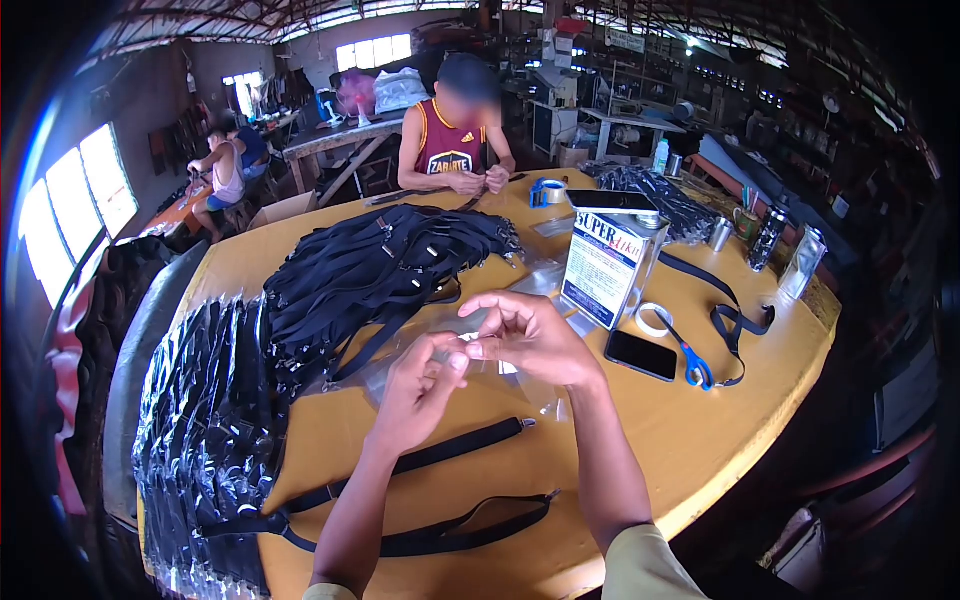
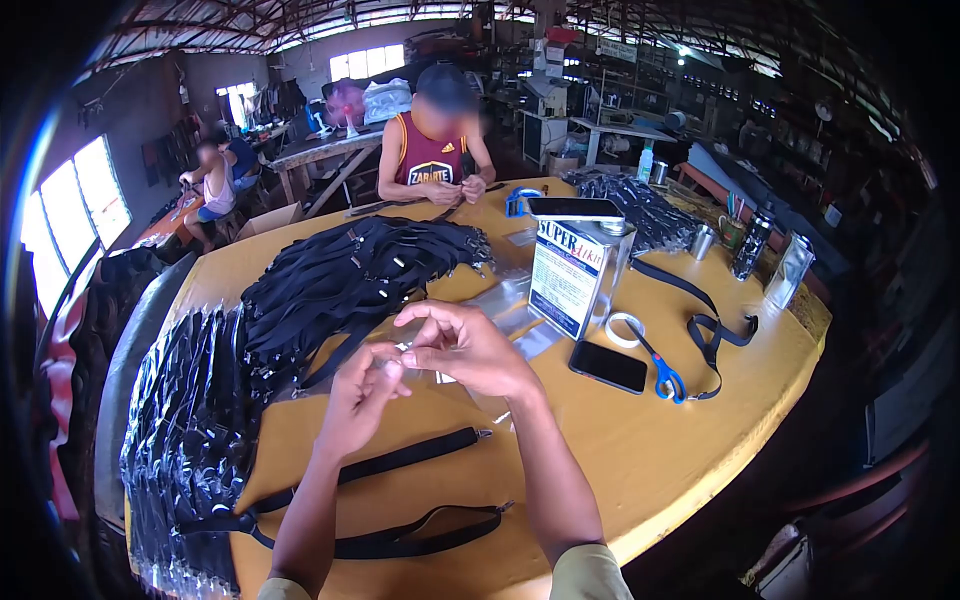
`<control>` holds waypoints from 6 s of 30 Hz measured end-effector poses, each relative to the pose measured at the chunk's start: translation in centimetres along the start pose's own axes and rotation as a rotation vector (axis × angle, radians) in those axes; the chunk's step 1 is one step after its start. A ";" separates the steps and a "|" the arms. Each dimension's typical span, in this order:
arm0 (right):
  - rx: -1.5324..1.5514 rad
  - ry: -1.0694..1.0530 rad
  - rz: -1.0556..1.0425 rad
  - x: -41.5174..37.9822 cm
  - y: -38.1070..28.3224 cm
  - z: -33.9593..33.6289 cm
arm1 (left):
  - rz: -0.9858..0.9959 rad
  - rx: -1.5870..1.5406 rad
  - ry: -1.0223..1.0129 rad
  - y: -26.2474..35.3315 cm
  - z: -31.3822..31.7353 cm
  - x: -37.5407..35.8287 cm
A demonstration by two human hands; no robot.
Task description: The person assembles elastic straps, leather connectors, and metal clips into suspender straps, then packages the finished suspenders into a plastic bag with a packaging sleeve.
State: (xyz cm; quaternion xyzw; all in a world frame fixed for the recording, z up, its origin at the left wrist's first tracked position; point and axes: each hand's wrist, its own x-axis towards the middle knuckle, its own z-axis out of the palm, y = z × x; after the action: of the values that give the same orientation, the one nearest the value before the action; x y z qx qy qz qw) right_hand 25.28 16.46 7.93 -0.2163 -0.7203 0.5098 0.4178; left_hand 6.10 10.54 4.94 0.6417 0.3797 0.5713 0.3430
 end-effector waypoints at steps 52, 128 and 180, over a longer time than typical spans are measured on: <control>0.132 0.258 -0.219 -3.4 -2.9 -5.2 | -0.071 0.490 -0.419 -4.3 2.8 -2.5; 0.188 -0.293 0.210 -1.2 -2.2 1.0 | -0.105 0.434 -0.595 6.7 -6.8 -1.3; -0.714 -0.256 0.494 -1.9 10.8 -6.1 | -0.296 -0.019 -0.425 -0.9 -5.5 0.2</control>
State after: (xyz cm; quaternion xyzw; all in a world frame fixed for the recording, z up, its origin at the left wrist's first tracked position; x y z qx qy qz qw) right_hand 30.08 22.59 -1.90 -0.4475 -0.8235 0.3366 0.0905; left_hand 0.52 11.17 4.90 0.6816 0.3836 0.3709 0.5008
